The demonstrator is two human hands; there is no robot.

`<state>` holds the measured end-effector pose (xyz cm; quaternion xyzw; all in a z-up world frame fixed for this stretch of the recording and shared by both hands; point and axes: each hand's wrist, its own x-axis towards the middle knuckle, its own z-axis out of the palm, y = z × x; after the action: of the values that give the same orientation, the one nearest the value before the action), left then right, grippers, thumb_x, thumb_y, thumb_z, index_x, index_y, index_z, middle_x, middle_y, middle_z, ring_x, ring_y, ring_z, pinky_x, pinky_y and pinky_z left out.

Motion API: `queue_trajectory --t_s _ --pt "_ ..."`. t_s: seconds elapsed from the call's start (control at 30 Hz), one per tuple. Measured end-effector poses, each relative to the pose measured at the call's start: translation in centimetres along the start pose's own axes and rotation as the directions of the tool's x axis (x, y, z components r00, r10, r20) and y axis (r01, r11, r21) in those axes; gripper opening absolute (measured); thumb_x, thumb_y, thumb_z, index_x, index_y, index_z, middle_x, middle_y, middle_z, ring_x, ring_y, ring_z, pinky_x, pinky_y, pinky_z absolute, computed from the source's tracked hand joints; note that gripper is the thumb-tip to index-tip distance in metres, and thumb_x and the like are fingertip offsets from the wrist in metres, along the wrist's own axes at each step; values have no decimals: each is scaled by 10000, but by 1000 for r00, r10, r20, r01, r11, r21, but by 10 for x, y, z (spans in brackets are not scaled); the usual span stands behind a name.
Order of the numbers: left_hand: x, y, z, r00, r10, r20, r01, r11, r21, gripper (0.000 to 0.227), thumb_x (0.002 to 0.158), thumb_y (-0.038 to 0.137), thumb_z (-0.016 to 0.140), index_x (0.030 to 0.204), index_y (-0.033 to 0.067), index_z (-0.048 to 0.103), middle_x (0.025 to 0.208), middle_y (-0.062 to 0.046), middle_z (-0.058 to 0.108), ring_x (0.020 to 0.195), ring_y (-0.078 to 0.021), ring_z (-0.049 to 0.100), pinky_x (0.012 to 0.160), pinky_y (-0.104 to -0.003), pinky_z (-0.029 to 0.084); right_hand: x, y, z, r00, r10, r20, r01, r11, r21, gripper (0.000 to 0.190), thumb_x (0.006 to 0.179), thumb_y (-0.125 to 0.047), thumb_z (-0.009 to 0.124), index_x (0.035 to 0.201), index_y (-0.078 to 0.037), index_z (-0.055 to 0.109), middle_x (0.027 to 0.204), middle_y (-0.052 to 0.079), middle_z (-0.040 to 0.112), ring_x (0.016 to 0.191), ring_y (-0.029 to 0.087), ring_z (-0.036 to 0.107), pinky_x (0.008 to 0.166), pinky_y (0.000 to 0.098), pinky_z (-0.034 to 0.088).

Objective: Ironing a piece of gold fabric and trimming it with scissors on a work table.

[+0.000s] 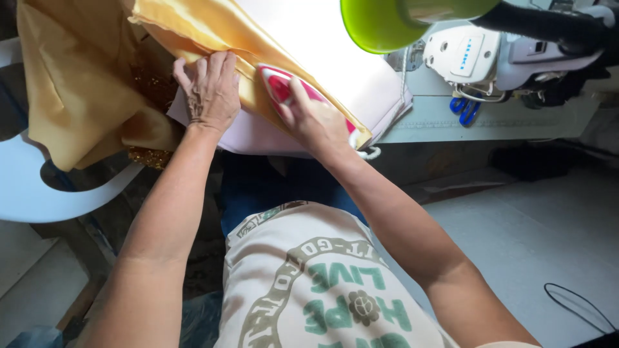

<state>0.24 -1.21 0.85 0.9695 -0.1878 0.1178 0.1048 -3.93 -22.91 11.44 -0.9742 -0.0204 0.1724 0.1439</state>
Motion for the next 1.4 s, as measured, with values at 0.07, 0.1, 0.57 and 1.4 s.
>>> queue_trajectory --t_s 0.07,0.1,0.57,1.4 --pt "4 17 -7 996 -70 60 71 997 -24 363 1143 350 431 1267 98 659 1249 -47 657 1003 -252 600 1039 -592 247 10 -8 -8 998 19 67 -22 998 51 500 1018 -506 534 1417 -226 423 805 168 728 716 451 708 516 558 530" --pt "5 26 -12 981 -146 126 152 988 -39 487 1174 472 332 1237 90 628 1282 -79 617 1032 -326 589 1041 -679 195 13 -12 -13 990 25 141 -40 994 102 478 1034 -481 512 1416 -222 388 814 173 721 718 459 701 536 559 545" --pt "1 65 10 919 -347 188 340 938 66 1159 810 849 762 1434 -84 473 1445 -267 483 1351 -474 396 1042 -818 1 -123 104 4 996 48 72 -42 996 -77 527 1003 -451 597 1450 -208 459 646 100 663 513 358 657 472 500 535" --pt "4 55 9 911 -297 288 277 955 108 690 1033 495 641 1438 -41 482 1458 -226 483 1370 -423 428 1067 -806 -54 -32 32 -2 996 21 87 -30 994 105 531 995 -497 551 1455 -266 425 828 236 732 745 542 689 628 622 527"
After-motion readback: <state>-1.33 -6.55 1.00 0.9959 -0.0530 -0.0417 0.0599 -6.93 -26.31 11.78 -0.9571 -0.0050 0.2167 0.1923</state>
